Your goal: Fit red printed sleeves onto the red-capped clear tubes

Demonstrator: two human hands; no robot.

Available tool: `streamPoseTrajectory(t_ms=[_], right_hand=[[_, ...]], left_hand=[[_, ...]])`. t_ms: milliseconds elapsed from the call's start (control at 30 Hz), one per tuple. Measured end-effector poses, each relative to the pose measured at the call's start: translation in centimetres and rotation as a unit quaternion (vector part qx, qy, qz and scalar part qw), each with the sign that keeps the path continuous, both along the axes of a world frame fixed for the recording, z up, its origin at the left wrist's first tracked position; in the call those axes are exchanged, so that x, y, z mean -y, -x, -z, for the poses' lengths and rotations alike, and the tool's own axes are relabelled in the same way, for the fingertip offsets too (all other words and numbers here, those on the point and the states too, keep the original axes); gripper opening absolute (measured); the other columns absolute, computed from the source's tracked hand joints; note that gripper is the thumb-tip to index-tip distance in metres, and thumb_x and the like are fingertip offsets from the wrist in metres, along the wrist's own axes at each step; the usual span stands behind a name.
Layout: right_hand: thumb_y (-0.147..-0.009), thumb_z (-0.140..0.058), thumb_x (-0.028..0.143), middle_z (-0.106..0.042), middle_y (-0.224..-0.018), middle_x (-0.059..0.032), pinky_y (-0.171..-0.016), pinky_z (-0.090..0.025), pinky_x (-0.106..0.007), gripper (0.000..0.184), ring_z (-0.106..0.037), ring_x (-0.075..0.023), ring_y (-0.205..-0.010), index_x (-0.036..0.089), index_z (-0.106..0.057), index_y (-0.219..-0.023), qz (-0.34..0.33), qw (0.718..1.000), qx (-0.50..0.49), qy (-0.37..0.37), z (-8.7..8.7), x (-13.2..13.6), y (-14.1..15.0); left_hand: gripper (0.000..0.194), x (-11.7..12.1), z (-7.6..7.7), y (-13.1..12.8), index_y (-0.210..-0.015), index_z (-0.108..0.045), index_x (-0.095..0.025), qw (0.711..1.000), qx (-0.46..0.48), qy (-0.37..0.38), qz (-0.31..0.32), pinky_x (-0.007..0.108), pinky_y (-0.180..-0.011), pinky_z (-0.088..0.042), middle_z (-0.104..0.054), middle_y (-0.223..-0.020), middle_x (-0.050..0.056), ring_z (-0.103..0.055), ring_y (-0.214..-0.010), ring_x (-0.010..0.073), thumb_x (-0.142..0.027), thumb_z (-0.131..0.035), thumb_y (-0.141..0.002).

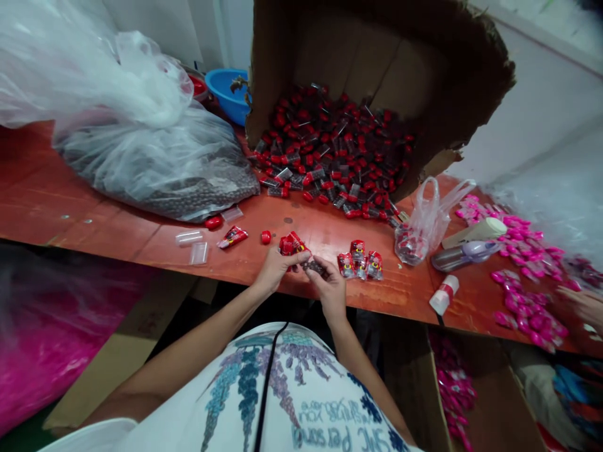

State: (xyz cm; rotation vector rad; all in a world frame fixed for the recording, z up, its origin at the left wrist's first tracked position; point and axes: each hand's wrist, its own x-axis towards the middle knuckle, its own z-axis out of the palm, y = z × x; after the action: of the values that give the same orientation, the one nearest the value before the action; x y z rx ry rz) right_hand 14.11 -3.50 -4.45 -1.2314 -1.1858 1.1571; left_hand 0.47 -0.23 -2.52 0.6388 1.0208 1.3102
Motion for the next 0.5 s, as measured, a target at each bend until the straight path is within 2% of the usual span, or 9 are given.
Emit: streamPoseTrajectory(t_ms=[100, 200, 367, 500], right_hand=[[-0.068, -0.073, 0.031, -0.070, -0.102, -0.0044, -0.070, -0.055, -0.034, 0.039, -0.064, -0.0215, -0.088, 0.021, -0.066, -0.105, -0.007, 0.992, -0.107, 0.066, -0.1, -0.2, 0.1], [-0.065, -0.075, 0.029, -0.071, -0.099, -0.0034, -0.065, -0.054, -0.031, 0.038, -0.065, -0.0202, -0.084, 0.021, -0.068, -0.101, 0.011, 0.987, -0.141, 0.078, -0.2, -0.4, 0.1], [-0.068, -0.073, 0.030, -0.069, -0.102, -0.0041, -0.072, -0.054, -0.031, 0.039, -0.064, -0.0196, -0.090, 0.021, -0.066, -0.105, 0.042, 0.991, -0.124, 0.039, -0.1, -0.2, 0.2], [-0.070, -0.072, 0.032, -0.067, -0.102, -0.0035, -0.069, -0.054, -0.029, 0.038, -0.063, -0.0180, -0.088, 0.022, -0.066, -0.106, 0.051, 0.995, -0.091, 0.011, -0.1, 0.0, 0.0]], left_hand=[[0.028, -0.1, -0.3, 0.2, -0.077, -0.069, -0.014, 0.999, 0.029, 0.005, 0.037, 0.019, -0.040, -0.040, -0.068, -0.068, 0.005, -0.055, -0.046, 0.0104, -0.016, -0.083, -0.052], [0.026, -0.3, -0.3, 0.2, -0.074, -0.068, -0.013, 0.999, 0.034, 0.009, 0.038, 0.020, -0.041, -0.041, -0.068, -0.067, 0.006, -0.056, -0.047, 0.0112, -0.015, -0.082, -0.052], [0.023, -0.1, -0.1, -0.7, -0.067, -0.065, -0.014, 0.999, 0.016, -0.021, -0.025, 0.018, -0.040, -0.040, -0.064, -0.061, 0.001, -0.053, -0.047, 0.0087, -0.016, -0.082, -0.052], [0.024, 0.0, -0.3, -0.7, -0.068, -0.065, -0.014, 1.000, 0.008, -0.026, -0.015, 0.018, -0.040, -0.040, -0.064, -0.063, 0.001, -0.053, -0.048, 0.0090, -0.016, -0.082, -0.052]])
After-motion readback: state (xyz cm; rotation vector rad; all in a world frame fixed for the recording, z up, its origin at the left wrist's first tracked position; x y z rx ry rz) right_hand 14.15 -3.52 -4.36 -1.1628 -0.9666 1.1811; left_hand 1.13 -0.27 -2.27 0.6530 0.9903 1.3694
